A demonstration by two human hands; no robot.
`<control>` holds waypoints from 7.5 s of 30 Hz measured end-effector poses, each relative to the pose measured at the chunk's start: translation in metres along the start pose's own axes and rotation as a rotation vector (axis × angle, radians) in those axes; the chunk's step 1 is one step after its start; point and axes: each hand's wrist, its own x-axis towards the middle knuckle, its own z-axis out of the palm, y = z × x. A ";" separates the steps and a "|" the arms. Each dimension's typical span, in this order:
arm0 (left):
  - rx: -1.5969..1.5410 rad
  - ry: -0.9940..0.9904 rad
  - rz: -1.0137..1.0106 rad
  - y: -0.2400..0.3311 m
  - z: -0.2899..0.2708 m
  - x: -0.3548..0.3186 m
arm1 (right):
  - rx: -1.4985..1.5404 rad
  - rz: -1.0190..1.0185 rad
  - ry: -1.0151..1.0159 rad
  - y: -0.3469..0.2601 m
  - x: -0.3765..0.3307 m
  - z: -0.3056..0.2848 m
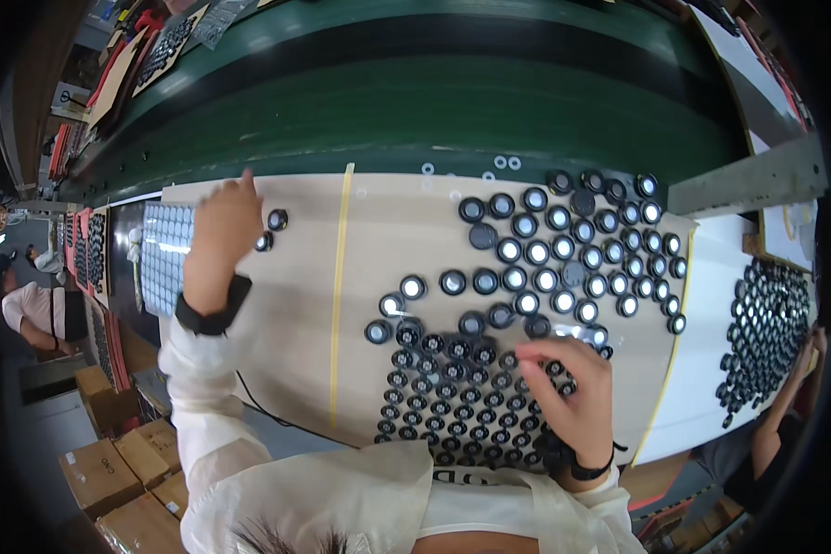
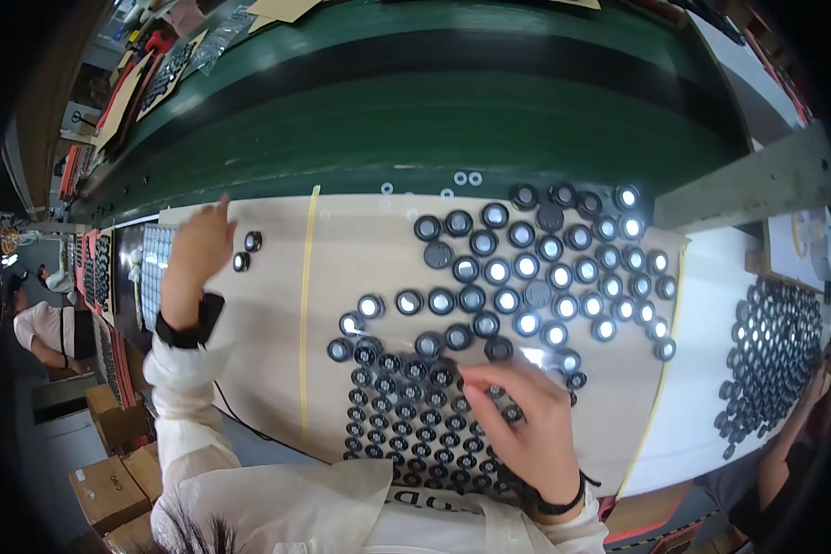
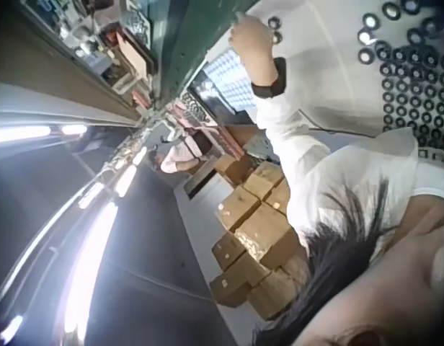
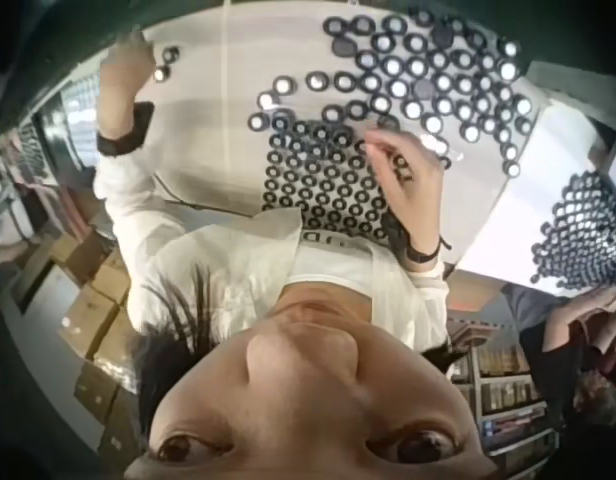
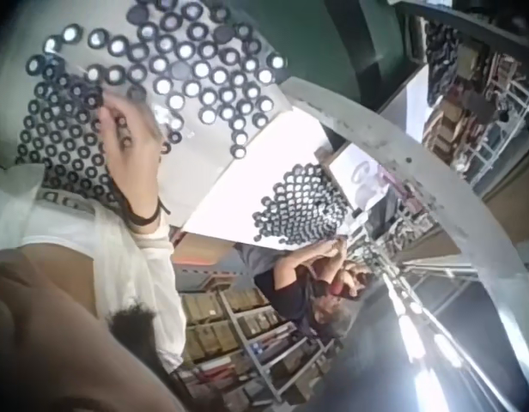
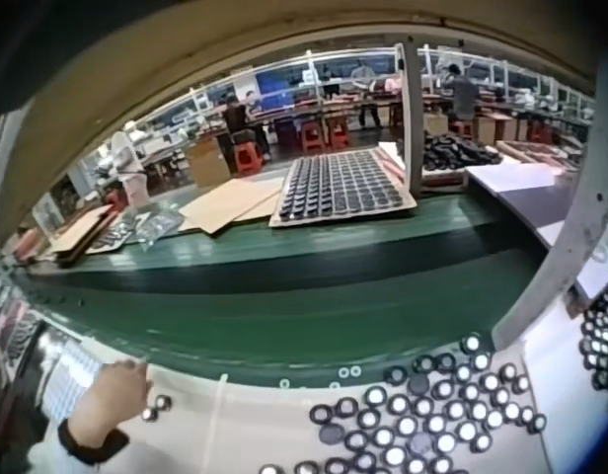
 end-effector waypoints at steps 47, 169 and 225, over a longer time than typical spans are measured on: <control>-0.543 0.651 0.153 -0.014 0.062 -0.073 | 0.691 0.202 0.125 -0.025 -0.021 0.016; -2.175 -0.709 0.569 0.175 -0.034 -0.129 | 0.676 -0.031 0.066 -0.003 -0.012 -0.001; -1.597 -0.107 0.616 0.185 -0.018 -0.151 | 0.608 0.083 0.061 0.016 -0.001 0.018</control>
